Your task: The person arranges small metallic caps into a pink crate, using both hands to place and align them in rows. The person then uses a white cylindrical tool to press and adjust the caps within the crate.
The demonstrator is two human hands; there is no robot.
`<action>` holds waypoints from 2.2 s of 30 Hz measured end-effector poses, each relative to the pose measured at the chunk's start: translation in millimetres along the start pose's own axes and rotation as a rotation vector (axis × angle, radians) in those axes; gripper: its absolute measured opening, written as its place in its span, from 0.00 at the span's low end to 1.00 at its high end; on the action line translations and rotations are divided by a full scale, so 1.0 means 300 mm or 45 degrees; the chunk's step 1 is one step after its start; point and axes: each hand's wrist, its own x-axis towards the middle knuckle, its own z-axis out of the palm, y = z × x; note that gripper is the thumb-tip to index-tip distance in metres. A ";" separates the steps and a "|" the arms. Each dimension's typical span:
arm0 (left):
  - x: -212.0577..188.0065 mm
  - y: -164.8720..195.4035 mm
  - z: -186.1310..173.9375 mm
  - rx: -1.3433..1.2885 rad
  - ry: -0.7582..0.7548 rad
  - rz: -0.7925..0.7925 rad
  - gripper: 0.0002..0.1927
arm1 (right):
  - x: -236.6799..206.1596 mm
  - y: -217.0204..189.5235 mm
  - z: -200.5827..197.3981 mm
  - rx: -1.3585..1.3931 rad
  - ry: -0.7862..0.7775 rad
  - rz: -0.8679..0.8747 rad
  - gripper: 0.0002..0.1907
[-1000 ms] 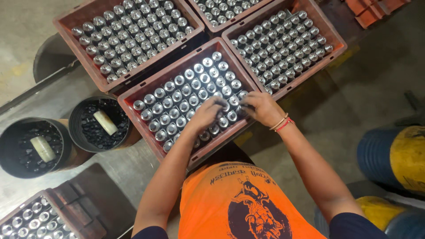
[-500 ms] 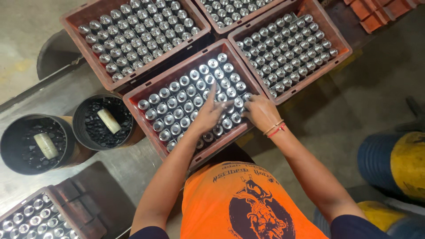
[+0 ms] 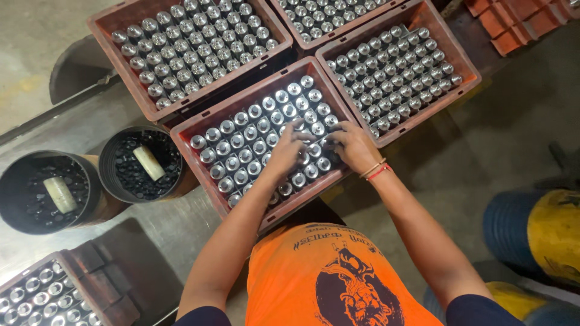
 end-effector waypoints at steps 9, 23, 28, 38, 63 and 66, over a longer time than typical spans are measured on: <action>0.022 -0.006 -0.063 -0.463 0.042 0.010 0.22 | 0.059 0.024 0.060 -0.350 -0.252 0.213 0.07; -0.057 0.100 -0.007 -0.304 -0.279 0.128 0.44 | 0.109 -0.178 0.012 0.393 -0.140 0.597 0.16; 0.006 0.053 -0.011 -0.309 0.130 -0.044 0.34 | 0.125 -0.099 0.012 0.408 0.040 0.360 0.13; 0.023 -0.019 -0.100 -0.297 0.284 0.268 0.17 | 0.189 -0.006 0.045 -0.159 -0.166 0.040 0.06; 0.000 0.011 -0.075 -0.070 -0.203 0.088 0.20 | 0.194 -0.052 -0.033 0.500 -0.303 0.042 0.14; 0.008 0.041 -0.075 -0.099 -0.116 0.147 0.18 | 0.258 0.050 -0.042 0.297 -0.251 -0.047 0.12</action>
